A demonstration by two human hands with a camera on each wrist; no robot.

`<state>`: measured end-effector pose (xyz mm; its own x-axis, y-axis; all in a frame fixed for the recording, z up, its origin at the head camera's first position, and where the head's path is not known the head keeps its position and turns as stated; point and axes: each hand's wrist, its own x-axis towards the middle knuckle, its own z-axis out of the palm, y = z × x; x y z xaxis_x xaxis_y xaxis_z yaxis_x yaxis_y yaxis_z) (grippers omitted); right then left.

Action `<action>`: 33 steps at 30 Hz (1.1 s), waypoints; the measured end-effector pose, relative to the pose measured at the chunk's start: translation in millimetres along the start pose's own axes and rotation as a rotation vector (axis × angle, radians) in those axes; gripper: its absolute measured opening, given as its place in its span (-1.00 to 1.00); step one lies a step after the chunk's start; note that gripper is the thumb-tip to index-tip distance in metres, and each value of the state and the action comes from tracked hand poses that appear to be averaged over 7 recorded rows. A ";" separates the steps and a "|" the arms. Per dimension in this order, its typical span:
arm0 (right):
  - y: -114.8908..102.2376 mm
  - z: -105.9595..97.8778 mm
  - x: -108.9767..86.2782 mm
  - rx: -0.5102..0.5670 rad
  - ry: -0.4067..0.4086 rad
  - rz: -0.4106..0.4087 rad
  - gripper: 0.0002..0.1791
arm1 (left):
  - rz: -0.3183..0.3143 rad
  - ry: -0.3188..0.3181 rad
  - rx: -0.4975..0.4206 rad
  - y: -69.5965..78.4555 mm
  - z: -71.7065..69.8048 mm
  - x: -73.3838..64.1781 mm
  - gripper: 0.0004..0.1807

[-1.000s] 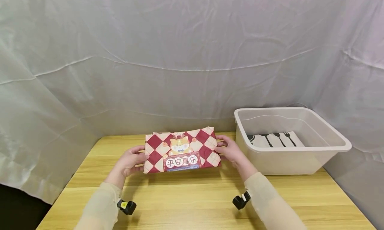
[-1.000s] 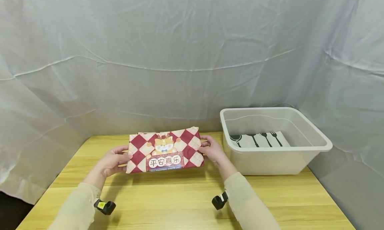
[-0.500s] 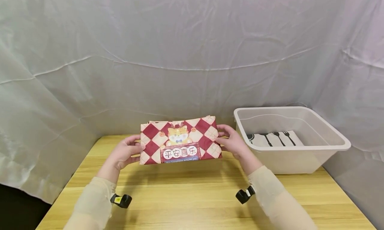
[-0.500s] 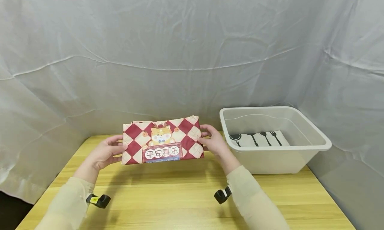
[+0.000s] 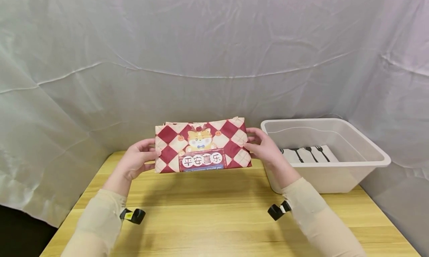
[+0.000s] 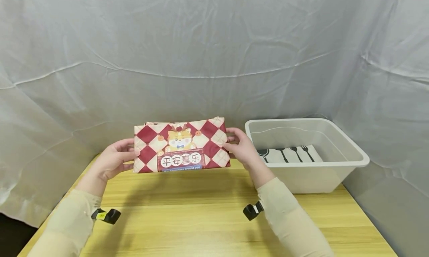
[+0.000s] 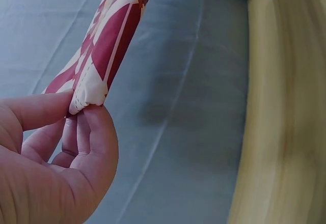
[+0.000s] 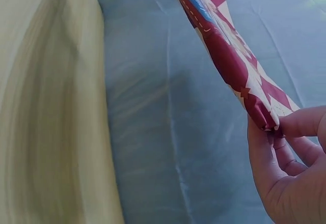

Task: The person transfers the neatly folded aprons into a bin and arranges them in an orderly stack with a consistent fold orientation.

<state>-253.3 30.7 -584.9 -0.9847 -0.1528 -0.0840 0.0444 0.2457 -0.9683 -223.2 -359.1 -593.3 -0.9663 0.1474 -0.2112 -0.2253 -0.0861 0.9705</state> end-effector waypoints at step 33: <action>-6.3 3.5 -4.5 -0.061 0.015 -0.061 -0.39 | 0.044 -0.007 0.045 -2.3 -3.7 10.4 -0.48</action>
<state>-248.5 26.5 -579.2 -0.9877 -0.1547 -0.0214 -0.0254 0.2945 -0.9553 -233.2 -361.1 -598.1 -0.9741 0.1517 -0.1676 -0.1767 -0.0480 0.9831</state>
